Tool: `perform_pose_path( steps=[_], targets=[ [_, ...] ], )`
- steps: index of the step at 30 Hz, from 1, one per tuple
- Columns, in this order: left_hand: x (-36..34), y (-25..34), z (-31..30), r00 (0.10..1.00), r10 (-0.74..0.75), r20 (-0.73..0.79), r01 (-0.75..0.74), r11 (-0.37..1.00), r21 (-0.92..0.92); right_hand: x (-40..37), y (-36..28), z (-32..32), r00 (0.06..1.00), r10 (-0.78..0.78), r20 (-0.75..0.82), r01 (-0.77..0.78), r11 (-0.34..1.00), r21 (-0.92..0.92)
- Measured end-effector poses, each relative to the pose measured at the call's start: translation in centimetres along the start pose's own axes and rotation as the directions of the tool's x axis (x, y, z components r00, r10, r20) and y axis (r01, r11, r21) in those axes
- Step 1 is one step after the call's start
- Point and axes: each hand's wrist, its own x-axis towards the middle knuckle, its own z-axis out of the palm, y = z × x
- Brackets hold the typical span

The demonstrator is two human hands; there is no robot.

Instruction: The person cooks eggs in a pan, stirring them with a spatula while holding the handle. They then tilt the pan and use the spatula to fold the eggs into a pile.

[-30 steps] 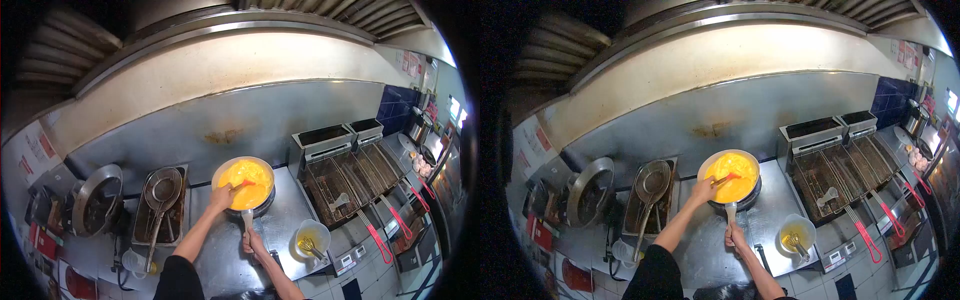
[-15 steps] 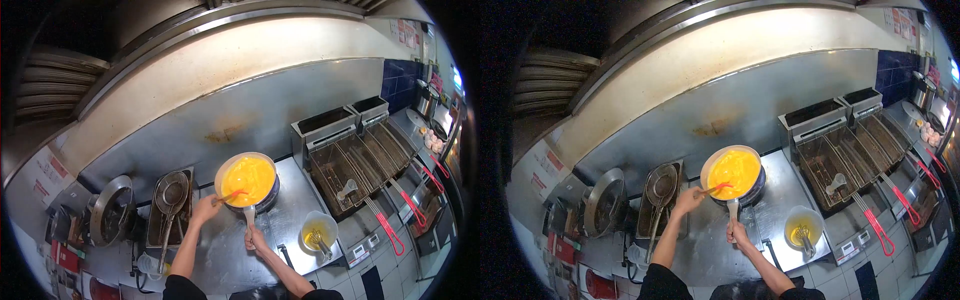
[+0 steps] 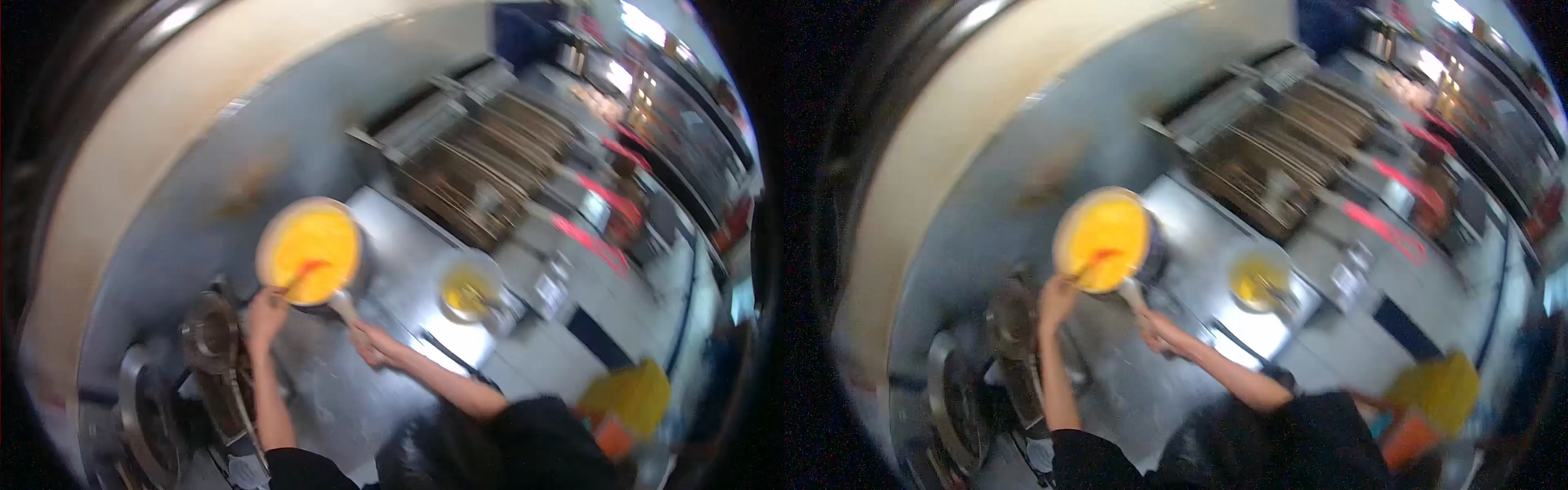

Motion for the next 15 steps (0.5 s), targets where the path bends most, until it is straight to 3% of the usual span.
perform_pose_path(
  steps=[1,2,3,4,5,7,8,10,11,12,13,15],
  targets=[
    [-0.8,1.0,0.6,1.000,-0.029,0.001,0.029,0.999,0.019,0.6,0.7,-0.5,0.999,0.039,0.006,-0.039,0.997,0.072],
    [-1.2,0.7,0.9,0.997,0.077,0.026,-0.075,0.996,-0.056,0.3,0.4,-0.4,0.999,0.051,-0.017,-0.050,0.997,0.061],
    [-1.3,0.9,0.4,0.993,0.091,0.074,-0.083,0.990,-0.110,0.4,-0.3,-0.2,0.999,0.049,-0.019,-0.048,0.998,0.040],
    [-0.3,0.0,0.2,0.967,0.241,0.078,-0.238,0.970,-0.049,0.6,-0.4,-0.5,0.998,0.019,-0.059,-0.015,0.998,0.067],
    [0.9,-1.0,-0.1,0.972,0.165,0.167,-0.150,0.984,-0.099,0.8,-0.5,-0.7,1.000,0.001,-0.030,0.001,0.998,0.055],
    [3.7,-2.8,0.2,0.960,0.253,0.123,-0.241,0.965,-0.101,0.7,-0.1,-0.9,1.000,0.013,0.008,-0.013,0.999,0.032],
    [2.6,0.2,-0.9,0.980,0.147,0.134,-0.141,0.989,-0.054,-0.2,0.1,-0.3,1.000,0.024,-0.011,-0.023,0.999,0.041],
    [2.6,-0.3,1.6,0.960,0.270,-0.072,-0.267,0.963,0.038,0.5,0.7,-0.4,0.998,0.049,-0.044,-0.046,0.997,0.061],
    [2.3,0.0,1.7,0.984,0.177,0.023,-0.176,0.984,-0.025,0.9,1.1,-0.6,0.995,0.080,-0.062,-0.076,0.995,0.072],
    [1.6,0.0,1.8,0.968,0.250,-0.024,-0.251,0.966,-0.056,0.6,0.9,-0.5,0.994,0.109,-0.031,-0.106,0.991,0.078],
    [0.7,0.8,0.2,0.989,0.127,0.076,-0.114,0.982,-0.152,0.4,0.5,-0.5,0.991,0.136,0.010,-0.137,0.987,0.084],
    [0.4,0.0,-2.4,0.987,0.092,0.130,-0.089,0.996,-0.029,0.8,0.1,-0.6,0.985,0.172,0.028,-0.174,0.978,0.112]
  ],
)
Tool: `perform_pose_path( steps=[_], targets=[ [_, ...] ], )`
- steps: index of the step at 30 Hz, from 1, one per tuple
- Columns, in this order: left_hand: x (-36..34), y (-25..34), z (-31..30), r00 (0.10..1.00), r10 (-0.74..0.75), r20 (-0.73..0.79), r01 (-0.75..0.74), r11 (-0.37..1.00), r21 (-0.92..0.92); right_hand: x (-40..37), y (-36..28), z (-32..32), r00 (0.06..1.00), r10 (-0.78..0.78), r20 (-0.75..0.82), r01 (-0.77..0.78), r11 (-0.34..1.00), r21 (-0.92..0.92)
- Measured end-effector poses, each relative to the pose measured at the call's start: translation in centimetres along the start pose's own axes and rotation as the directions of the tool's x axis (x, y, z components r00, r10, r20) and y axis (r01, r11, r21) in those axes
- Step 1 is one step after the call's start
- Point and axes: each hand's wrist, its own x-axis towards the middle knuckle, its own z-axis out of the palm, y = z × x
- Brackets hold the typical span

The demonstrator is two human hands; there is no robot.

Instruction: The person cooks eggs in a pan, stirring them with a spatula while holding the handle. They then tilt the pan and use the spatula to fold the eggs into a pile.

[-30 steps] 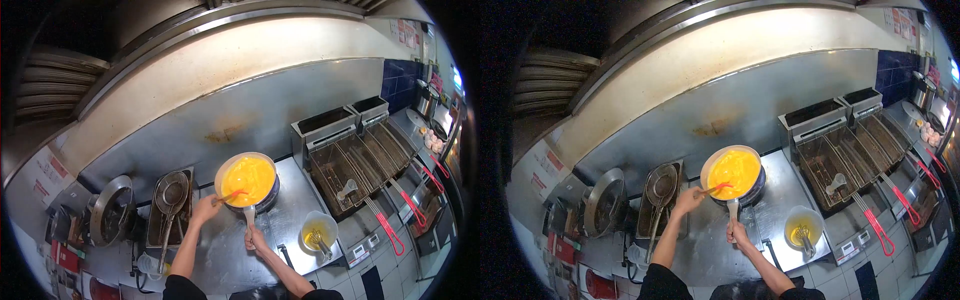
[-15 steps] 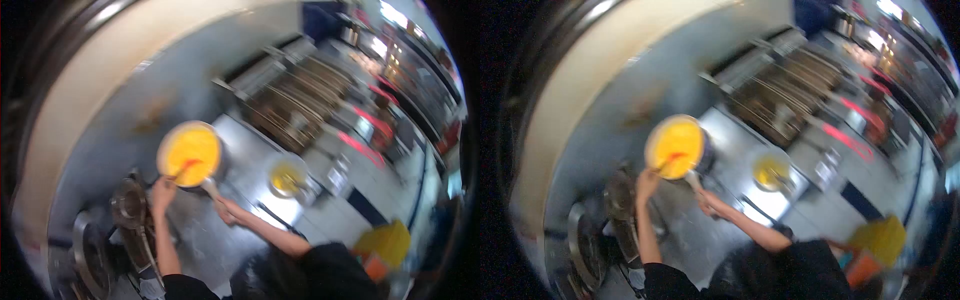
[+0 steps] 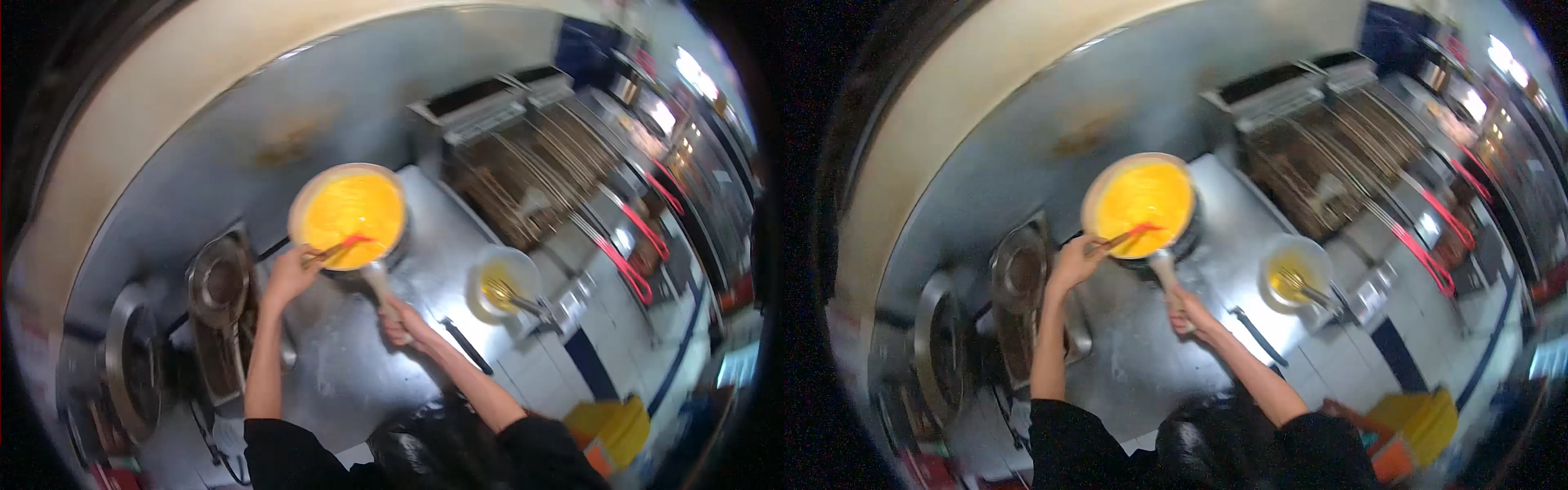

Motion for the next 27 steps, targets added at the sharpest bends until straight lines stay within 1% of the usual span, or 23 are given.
perform_pose_path(
  steps=[1,2,3,4,5,6,8,9,10,12,13,14,16,17,18,19,20,21,23,24,26,27],
  targets=[
    [-0.4,0.3,-1.4,1.000,-0.005,0.008,0.005,0.999,0.038,-0.4,-0.6,0.8,1.000,0.002,-0.006,-0.002,1.000,-0.029],
    [-0.4,0.2,-1.8,0.996,-0.083,-0.040,0.086,0.994,0.068,-1.3,-1.1,1.8,1.000,0.002,-0.025,-0.003,0.999,-0.050],
    [0.2,-0.9,-1.1,0.991,-0.067,-0.118,0.074,0.995,0.062,-1.4,-1.4,2.3,0.999,0.000,-0.038,-0.003,0.996,-0.091],
    [0.5,-0.5,-0.6,0.979,-0.139,-0.149,0.142,0.990,0.009,-1.5,-1.4,2.5,0.998,-0.009,-0.058,0.002,0.992,-0.128],
    [1.6,-1.1,1.0,0.973,-0.179,-0.146,0.176,0.984,-0.035,-1.4,-1.3,2.4,0.997,-0.014,-0.076,0.003,0.990,-0.143],
    [1.1,-0.9,1.7,0.965,-0.203,-0.166,0.196,0.979,-0.054,-1.4,-1.2,2.5,0.997,0.005,-0.071,-0.017,0.985,-0.171],
    [-0.2,0.1,3.0,0.987,-0.099,-0.126,0.090,0.994,-0.069,-1.6,-1.2,2.2,0.997,-0.005,-0.077,-0.005,0.991,-0.135],
    [-0.9,0.8,2.1,0.989,-0.131,-0.064,0.127,0.989,-0.076,-1.1,-0.9,1.5,0.998,-0.023,-0.060,0.015,0.991,-0.130],
    [-1.0,1.0,0.6,0.989,-0.129,-0.076,0.123,0.989,-0.080,-1.3,-1.1,1.9,0.997,-0.020,-0.073,0.010,0.991,-0.134],
    [-1.9,0.7,-1.1,0.983,-0.183,0.016,0.183,0.982,-0.052,-1.4,-1.2,2.1,0.998,-0.018,-0.056,0.010,0.991,-0.130],
    [-1.4,-0.2,-0.4,0.982,-0.163,-0.097,0.161,0.986,-0.031,-1.4,-1.1,2.1,0.998,-0.003,-0.057,-0.005,0.990,-0.140],
    [-1.0,-0.4,0.4,0.978,-0.183,-0.104,0.180,0.983,-0.045,-1.4,-1.2,2.2,0.997,-0.004,-0.072,-0.006,0.992,-0.125],
    [0.1,0.4,2.5,0.954,-0.213,-0.209,0.197,0.976,-0.093,-1.5,-1.0,2.1,0.996,0.014,-0.088,-0.026,0.990,-0.138],
    [0.3,0.1,4.2,0.966,-0.171,-0.194,0.154,0.983,-0.097,-1.5,-1.0,2.0,0.997,0.016,-0.079,-0.026,0.992,-0.121],
    [-0.5,1.2,4.2,0.972,-0.165,-0.169,0.154,0.985,-0.074,-1.4,-1.1,2.1,0.998,0.008,-0.066,-0.015,0.995,-0.100],
    [-1.1,1.3,3.8,0.980,-0.135,-0.149,0.126,0.990,-0.069,-1.8,-1.4,2.9,0.994,-0.010,-0.105,-0.007,0.986,-0.165],
    [-1.5,1.0,3.1,0.987,-0.102,-0.120,0.095,0.994,-0.060,-1.7,-1.4,2.8,0.994,-0.015,-0.112,-0.005,0.984,-0.178],
    [-1.4,0.7,2.2,0.988,-0.094,-0.120,0.088,0.994,-0.059,-1.8,-1.6,3.1,0.994,-0.017,-0.106,0.001,0.988,-0.154],
    [-1.4,-0.4,0.6,0.980,-0.140,-0.140,0.148,0.988,0.042,-1.6,-1.4,2.9,0.997,-0.003,-0.074,-0.005,0.995,-0.103],
    [-1.0,-0.4,0.6,0.978,-0.155,-0.137,0.162,0.986,0.037,-1.3,-1.2,2.2,0.999,0.010,-0.046,-0.014,0.996,-0.086],
    [0.8,0.3,1.8,0.931,-0.302,-0.206,0.303,0.953,-0.027,-1.5,-0.5,2.4,0.998,0.029,-0.064,-0.034,0.995,-0.089],
    [1.6,-0.4,4.0,0.925,-0.290,-0.244,0.288,0.957,-0.047,-1.6,-0.7,2.5,0.997,0.024,-0.078,-0.031,0.996,-0.088]
  ],
)
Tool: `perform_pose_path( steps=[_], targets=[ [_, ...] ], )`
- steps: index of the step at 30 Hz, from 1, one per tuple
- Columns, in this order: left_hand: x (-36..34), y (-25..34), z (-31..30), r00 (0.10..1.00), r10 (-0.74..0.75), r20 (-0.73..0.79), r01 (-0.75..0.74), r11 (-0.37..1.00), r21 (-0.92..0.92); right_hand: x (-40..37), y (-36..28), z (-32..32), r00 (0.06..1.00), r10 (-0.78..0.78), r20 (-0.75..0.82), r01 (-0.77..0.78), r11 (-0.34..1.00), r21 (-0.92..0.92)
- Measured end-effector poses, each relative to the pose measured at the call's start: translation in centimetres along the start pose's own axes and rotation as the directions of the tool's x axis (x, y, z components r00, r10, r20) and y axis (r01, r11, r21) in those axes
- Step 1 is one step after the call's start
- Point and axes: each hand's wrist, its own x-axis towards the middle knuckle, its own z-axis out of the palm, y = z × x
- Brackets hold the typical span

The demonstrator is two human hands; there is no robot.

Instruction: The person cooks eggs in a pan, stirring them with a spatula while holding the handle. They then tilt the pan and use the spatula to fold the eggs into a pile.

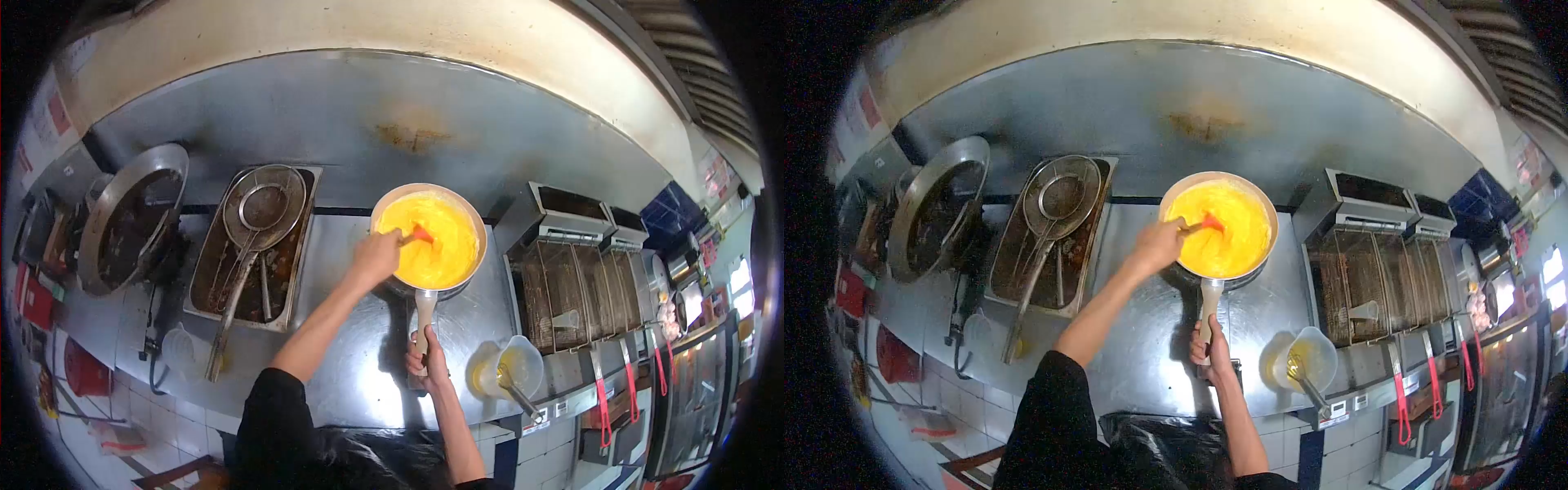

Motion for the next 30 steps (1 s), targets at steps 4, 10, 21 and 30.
perform_pose_path(
  steps=[4,10,21,30],
  targets=[
    [-2.7,0.3,-1.9,0.980,0.175,0.093,-0.172,0.984,-0.037,-0.7,-1.1,0.9,0.996,-0.015,-0.083,0.009,0.998,-0.070],
    [-3.5,0.2,-0.9,0.996,0.088,0.024,-0.088,0.996,0.025,-0.3,0.2,1.1,0.994,-0.001,-0.105,-0.005,0.998,-0.060],
    [-2.9,1.0,-0.8,0.996,0.090,0.007,-0.090,0.995,0.037,0.0,0.6,1.5,0.994,-0.065,-0.086,0.059,0.995,-0.077],
    [-5.4,1.5,-3.7,0.996,0.033,0.082,-0.041,0.994,0.099,-7.4,9.2,-10.9,0.843,-0.485,-0.234,-0.225,0.077,-0.971]
  ],
)
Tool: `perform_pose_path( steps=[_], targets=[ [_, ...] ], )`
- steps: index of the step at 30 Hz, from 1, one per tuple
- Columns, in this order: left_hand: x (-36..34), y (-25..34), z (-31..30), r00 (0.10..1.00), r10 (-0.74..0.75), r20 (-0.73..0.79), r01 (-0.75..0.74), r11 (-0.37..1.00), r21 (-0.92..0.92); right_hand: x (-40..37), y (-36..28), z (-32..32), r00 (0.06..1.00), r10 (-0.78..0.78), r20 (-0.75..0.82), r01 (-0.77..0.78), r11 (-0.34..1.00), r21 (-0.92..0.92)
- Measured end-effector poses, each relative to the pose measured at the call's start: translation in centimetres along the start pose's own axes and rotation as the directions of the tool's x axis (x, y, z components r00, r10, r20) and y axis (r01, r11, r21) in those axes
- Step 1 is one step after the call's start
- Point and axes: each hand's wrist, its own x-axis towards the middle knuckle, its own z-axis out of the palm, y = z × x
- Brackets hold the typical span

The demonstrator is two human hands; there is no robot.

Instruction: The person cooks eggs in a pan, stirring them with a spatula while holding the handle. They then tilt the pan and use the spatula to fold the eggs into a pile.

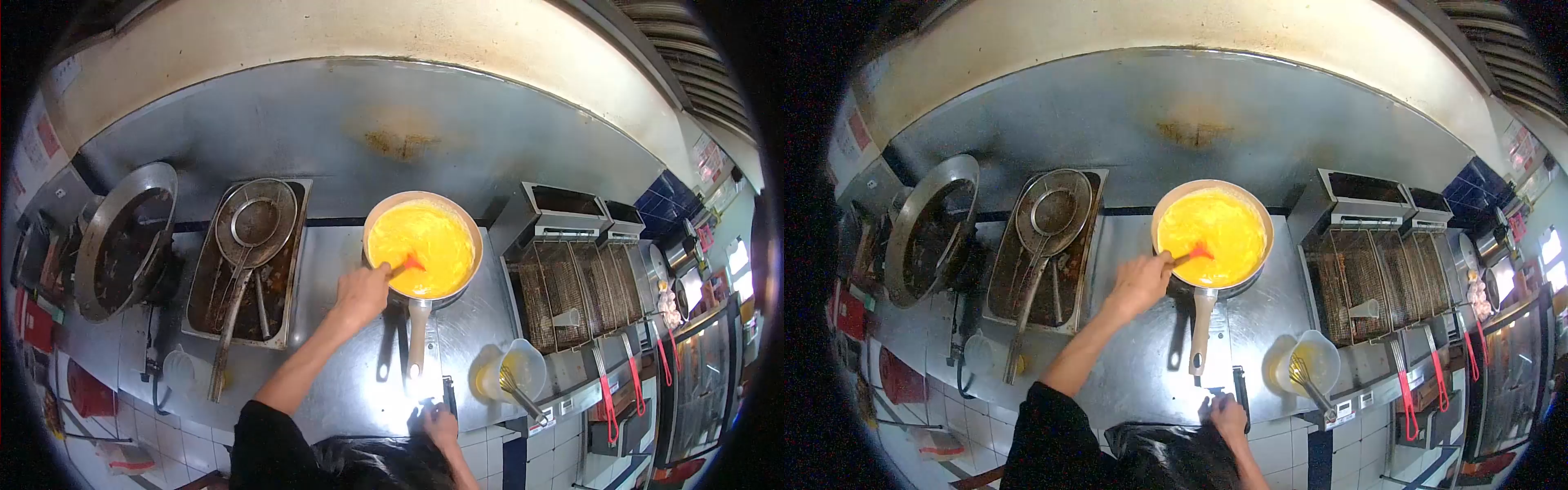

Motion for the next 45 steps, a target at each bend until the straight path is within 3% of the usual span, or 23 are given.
perform_pose_path(
  steps=[1,3,5,6,7,9,11,14,16,19,21,22,23,25,27,29,31,35,37,39,41,42,45],
  targets=[
    [-0.4,0.4,0.0,0.997,0.029,0.068,-0.031,0.999,0.015,-0.3,0.7,0.4,0.997,0.071,0.009,-0.071,0.997,-0.036],
    [0.1,0.3,-0.6,0.998,0.035,0.047,-0.036,0.999,0.008,-0.4,1.0,1.1,0.988,0.152,0.011,-0.151,0.986,-0.069],
    [1.2,0.2,-0.8,0.999,0.029,0.016,-0.029,1.000,0.004,0.6,-0.6,1.3,0.999,0.041,-0.028,-0.036,0.986,0.160],
    [2.3,-0.1,0.1,0.999,0.000,-0.039,0.000,1.000,-0.009,1.3,-0.4,1.5,0.987,0.141,0.072,-0.154,0.964,0.218],
    [3.2,-0.3,1.1,0.995,-0.033,-0.098,0.031,0.999,-0.024,1.8,0.8,2.3,0.989,0.128,0.073,-0.140,0.967,0.211],
    [2.9,0.1,3.0,0.995,0.040,-0.087,-0.040,0.999,0.003,2.8,4.4,4.4,0.996,-0.085,-0.019,0.087,0.987,0.138],
    [0.9,0.8,3.1,0.989,0.143,-0.047,-0.145,0.989,-0.043,2.6,3.9,4.8,0.991,-0.119,-0.059,0.108,0.981,-0.164],
    [-0.5,0.5,1.4,0.993,0.105,-0.051,-0.108,0.993,-0.054,2.6,3.6,5.2,0.979,-0.164,-0.122,0.123,0.950,-0.287],
    [-0.2,0.7,2.0,0.993,0.051,-0.108,-0.053,0.998,-0.019,2.2,2.1,4.7,0.995,-0.089,-0.045,0.056,0.873,-0.484],
    [-0.8,1.3,4.5,0.976,0.017,-0.216,-0.025,0.999,-0.035,2.6,1.4,2.3,0.995,-0.082,0.063,0.103,0.821,-0.561],
    [-1.8,1.4,4.3,0.996,0.054,-0.071,-0.060,0.994,-0.089,2.8,-0.2,-0.8,0.985,-0.087,0.147,0.154,0.822,-0.548],
    [-1.8,0.8,4.0,0.997,0.042,-0.067,-0.048,0.994,-0.098,2.7,-1.3,-2.6,0.984,-0.073,0.162,0.129,0.919,-0.372],
    [-1.3,0.7,3.5,0.996,0.039,-0.079,-0.046,0.995,-0.094,2.8,-2.8,-3.6,0.983,-0.087,0.160,0.141,0.918,-0.371],
    [-0.4,-0.2,2.7,0.983,-0.043,-0.177,0.038,0.999,-0.032,2.8,-5.8,-4.4,0.994,-0.084,-0.070,0.081,0.995,-0.050],
    [1.0,-0.2,4.7,0.976,-0.071,-0.204,0.064,0.997,-0.044,3.9,-8.4,-4.5,0.989,-0.148,-0.006,0.134,0.871,0.472],
    [1.9,0.6,6.7,0.986,0.016,-0.167,-0.023,0.999,-0.043,6.4,-9.4,-3.3,0.959,-0.163,0.233,-0.107,0.551,0.827],
    [0.3,1.3,5.2,0.982,0.092,-0.163,-0.098,0.995,-0.026,7.3,-11.5,-3.7,0.894,-0.238,0.379,-0.286,0.347,0.893],
    [1.0,-0.3,3.6,0.988,0.094,-0.119,-0.097,0.995,-0.012,7.9,-14.2,-3.2,0.896,-0.207,0.392,-0.366,0.153,0.918],
    [3.3,-1.2,6.7,0.955,0.023,-0.295,-0.043,0.997,-0.060,8.1,-13.7,-2.5,0.904,-0.230,0.361,-0.324,0.185,0.928],
    [2.0,-0.3,7.1,0.965,-0.009,-0.261,-0.017,0.995,-0.099,7.4,-13.2,-2.2,0.918,-0.251,0.307,-0.259,0.209,0.943],
    [0.5,1.1,6.7,0.976,0.129,-0.176,-0.144,0.986,-0.078,7.8,-13.3,-3.1,0.905,-0.238,0.353,-0.317,0.176,0.932],
    [-0.3,1.4,5.6,0.985,0.137,-0.103,-0.144,0.988,-0.064,8.4,-12.5,-3.2,0.897,-0.246,0.366,-0.312,0.232,0.921],
    [0.5,-0.8,4.5,0.979,0.126,-0.161,-0.136,0.989,-0.049,8.4,-12.6,-3.0,0.910,-0.266,0.318,-0.262,0.226,0.938]
  ],
)
